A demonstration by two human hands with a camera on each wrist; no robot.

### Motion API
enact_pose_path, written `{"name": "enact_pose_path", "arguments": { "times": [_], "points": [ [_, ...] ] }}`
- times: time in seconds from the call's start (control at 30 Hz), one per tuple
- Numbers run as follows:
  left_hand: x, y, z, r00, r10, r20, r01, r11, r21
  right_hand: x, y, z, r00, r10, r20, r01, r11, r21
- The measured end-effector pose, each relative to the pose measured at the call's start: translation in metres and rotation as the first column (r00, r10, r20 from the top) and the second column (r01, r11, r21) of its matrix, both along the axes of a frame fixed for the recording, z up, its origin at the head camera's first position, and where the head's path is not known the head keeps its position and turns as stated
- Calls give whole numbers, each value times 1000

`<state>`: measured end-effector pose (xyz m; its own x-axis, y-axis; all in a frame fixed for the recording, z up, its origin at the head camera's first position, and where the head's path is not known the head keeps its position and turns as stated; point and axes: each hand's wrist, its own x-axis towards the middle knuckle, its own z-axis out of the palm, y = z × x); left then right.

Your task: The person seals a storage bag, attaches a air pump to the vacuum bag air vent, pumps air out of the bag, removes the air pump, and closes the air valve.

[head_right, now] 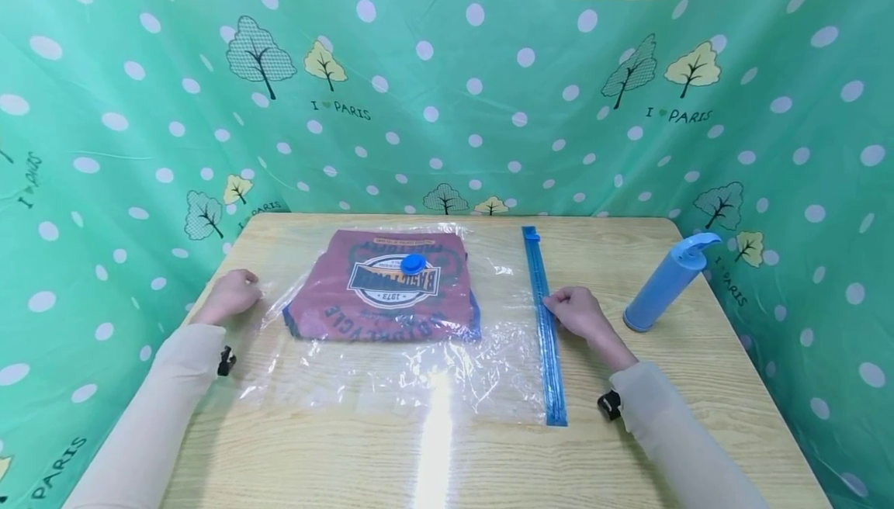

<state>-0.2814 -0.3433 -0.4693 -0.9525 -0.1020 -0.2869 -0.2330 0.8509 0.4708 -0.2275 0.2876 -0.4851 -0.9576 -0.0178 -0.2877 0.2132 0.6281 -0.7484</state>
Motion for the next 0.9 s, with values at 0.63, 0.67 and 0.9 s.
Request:
{"name": "enact_pose_path", "arguments": {
  "times": [0.63,0.67,0.9],
  "points": [
    [-1,13,0,999,-21,-38,23,999,37,6,12,1,1000,16,-6,-16,999,39],
    [-1,15,0,999,-20,-37,22,999,43,7,13,1,1000,11,-6,-11,999,42],
    [-2,29,1,999,-27,-40,29,998,60,12,24,3,1000,-20,-4,20,998,60]
  ]
}}
